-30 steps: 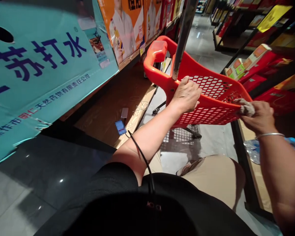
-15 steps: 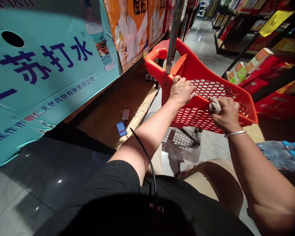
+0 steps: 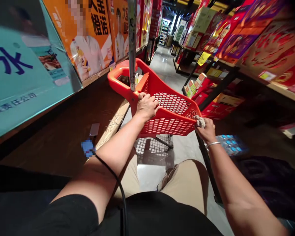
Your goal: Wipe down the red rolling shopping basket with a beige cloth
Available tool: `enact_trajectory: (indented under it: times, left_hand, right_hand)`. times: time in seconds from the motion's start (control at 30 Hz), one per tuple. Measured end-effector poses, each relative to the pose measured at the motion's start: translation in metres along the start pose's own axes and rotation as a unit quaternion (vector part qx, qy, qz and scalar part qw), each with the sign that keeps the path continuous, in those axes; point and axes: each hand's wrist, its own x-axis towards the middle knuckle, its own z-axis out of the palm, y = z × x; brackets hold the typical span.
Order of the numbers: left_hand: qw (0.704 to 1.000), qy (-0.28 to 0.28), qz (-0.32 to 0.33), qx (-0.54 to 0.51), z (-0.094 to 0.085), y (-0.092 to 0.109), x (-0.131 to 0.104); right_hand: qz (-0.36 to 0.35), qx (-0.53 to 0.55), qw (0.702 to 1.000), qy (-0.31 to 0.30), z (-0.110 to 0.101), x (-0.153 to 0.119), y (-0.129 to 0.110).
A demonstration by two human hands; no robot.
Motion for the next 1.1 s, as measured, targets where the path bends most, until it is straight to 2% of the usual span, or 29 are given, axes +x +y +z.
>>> enact_trajectory:
  times: [0.07,0.13,0.23,0.27,0.33,0.4,0.5,0.6,0.7,0.77,0.83,0.97,1.03,1.1]
  left_hand:
    - [1.0,0.006,0.005,-0.004,-0.001,0.003,0.0]
    - [1.0,0.008,0.007,-0.014,-0.002,0.005,0.0]
    - [1.0,0.011,0.005,-0.028,-0.006,0.005,-0.001]
    - [0.999,0.012,0.005,-0.032,-0.008,0.005,-0.001]
    - [0.999,0.007,0.0,-0.038,-0.012,0.002,-0.002]
    - [0.999,-0.005,-0.007,-0.042,-0.016,-0.001,-0.003]
    - [0.999,-0.019,-0.011,-0.039,-0.02,-0.006,-0.005]
    - [0.999,-0.013,0.002,-0.041,-0.02,-0.009,-0.006]
    - [0.998,-0.009,0.009,-0.053,-0.019,-0.008,-0.006]
    - [0.998,-0.012,0.008,-0.054,-0.018,-0.006,-0.004]
    - [0.999,-0.021,0.013,-0.043,-0.018,-0.004,-0.002]
    - [0.997,-0.054,0.051,-0.001,-0.022,-0.004,-0.003]
    - [0.995,-0.062,0.076,0.013,-0.026,-0.006,-0.008]
    - [0.995,-0.051,0.08,0.018,-0.031,-0.009,-0.015]
  right_hand:
    - [-0.004,-0.007,1.0,0.013,0.01,0.002,-0.027]
    - [-0.034,-0.007,0.999,0.01,0.023,0.001,-0.069]
    - [-0.127,-0.001,0.992,-0.018,0.047,-0.005,-0.143]
    - [-0.151,0.006,0.988,-0.011,0.056,-0.007,-0.163]
    - [-0.188,0.018,0.982,0.001,0.074,-0.014,-0.19]
    - [-0.216,0.014,0.976,-0.007,0.091,-0.021,-0.193]
    - [-0.232,-0.02,0.97,-0.07,0.109,-0.035,-0.163]
    - [-0.211,-0.047,0.97,-0.11,0.111,-0.052,-0.123]
    - [-0.192,-0.031,0.979,-0.067,0.101,-0.065,-0.104]
    - [-0.195,0.004,0.981,-0.004,0.093,-0.066,-0.109]
    - [-0.202,0.027,0.978,0.053,0.085,-0.059,-0.126]
    - [-0.202,0.014,0.976,0.082,0.077,-0.033,-0.167]
    - [-0.207,0.02,0.973,0.095,0.078,-0.024,-0.177]
    - [-0.22,0.032,0.969,0.104,0.082,-0.02,-0.175]
